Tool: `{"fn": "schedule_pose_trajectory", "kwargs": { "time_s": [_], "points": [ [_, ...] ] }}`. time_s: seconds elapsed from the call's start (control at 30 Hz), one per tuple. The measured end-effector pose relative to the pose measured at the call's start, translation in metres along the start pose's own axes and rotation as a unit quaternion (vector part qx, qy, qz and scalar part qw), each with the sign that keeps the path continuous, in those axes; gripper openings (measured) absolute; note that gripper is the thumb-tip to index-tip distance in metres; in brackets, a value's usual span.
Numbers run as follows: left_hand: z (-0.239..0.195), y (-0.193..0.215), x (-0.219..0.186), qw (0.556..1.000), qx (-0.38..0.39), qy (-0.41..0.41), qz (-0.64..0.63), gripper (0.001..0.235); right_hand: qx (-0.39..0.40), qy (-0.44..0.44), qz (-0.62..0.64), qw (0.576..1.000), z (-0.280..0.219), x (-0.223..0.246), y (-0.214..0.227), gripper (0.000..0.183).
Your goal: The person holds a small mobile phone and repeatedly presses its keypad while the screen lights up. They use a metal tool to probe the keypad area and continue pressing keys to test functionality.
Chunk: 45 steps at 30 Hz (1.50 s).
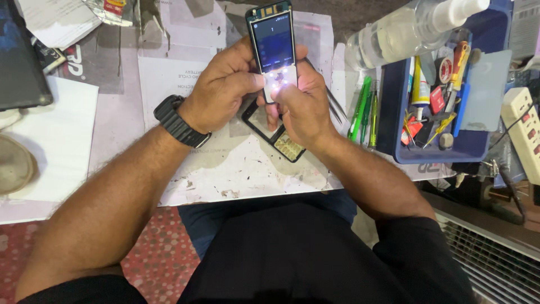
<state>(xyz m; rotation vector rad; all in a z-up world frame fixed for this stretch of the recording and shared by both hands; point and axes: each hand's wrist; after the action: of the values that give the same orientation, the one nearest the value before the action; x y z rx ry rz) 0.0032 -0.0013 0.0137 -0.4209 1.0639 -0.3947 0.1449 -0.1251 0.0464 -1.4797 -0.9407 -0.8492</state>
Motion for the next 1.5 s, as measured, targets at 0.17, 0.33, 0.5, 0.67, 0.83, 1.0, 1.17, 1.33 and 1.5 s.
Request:
{"fn": "schedule_pose_trajectory", "kwargs": {
  "time_s": [0.17,0.33,0.5,0.67,0.83,1.0,1.17,1.33,1.5],
  "points": [
    [-0.001,0.003,0.003,0.999,0.014,-0.003,0.029,0.049,0.0,0.001,-0.006,1.0,0.0,0.002,-0.001,0.025],
    [-0.001,0.004,0.007,0.999,0.013,-0.01,0.052,0.046,-0.002,0.004,-0.016,1.0,0.0,0.001,0.0,0.025],
    [0.0,0.003,0.002,0.998,0.002,-0.003,0.058,0.051,0.015,-0.002,0.01,1.0,0.002,0.0,0.004,0.027],
    [0.0,0.005,0.0,0.999,-0.005,-0.022,0.029,0.048,0.062,0.005,-0.004,0.998,-0.001,0.004,0.01,0.035],
    [-0.006,0.012,0.006,1.0,0.003,-0.007,0.004,0.035,0.083,-0.016,0.008,0.996,-0.007,0.009,0.018,0.038],
    [-0.002,0.014,0.002,0.999,0.012,0.003,0.031,0.025,0.073,-0.005,-0.045,0.996,-0.005,0.005,0.017,0.036],
    [-0.002,0.01,-0.007,0.999,0.016,0.007,0.031,0.037,0.076,0.007,-0.047,0.996,-0.005,0.005,0.018,0.034],
    [0.001,0.008,-0.009,0.999,0.012,-0.001,0.036,0.043,0.07,0.003,-0.022,0.997,-0.005,0.005,0.017,0.026],
    [0.002,0.007,-0.007,0.995,-0.013,0.052,0.083,0.04,0.054,-0.013,-0.007,0.998,-0.005,0.006,0.018,0.026]
  ]
}}
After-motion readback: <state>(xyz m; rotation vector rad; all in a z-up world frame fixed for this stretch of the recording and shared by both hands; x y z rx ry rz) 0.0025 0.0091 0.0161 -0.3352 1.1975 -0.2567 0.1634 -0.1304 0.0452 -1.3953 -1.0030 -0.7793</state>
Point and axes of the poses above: each hand's wrist, its own z-axis towards the middle knuckle, its own y-axis out of the back of the hand, x = y × z, and after that the axes turned 15 degrees about x, right-handed
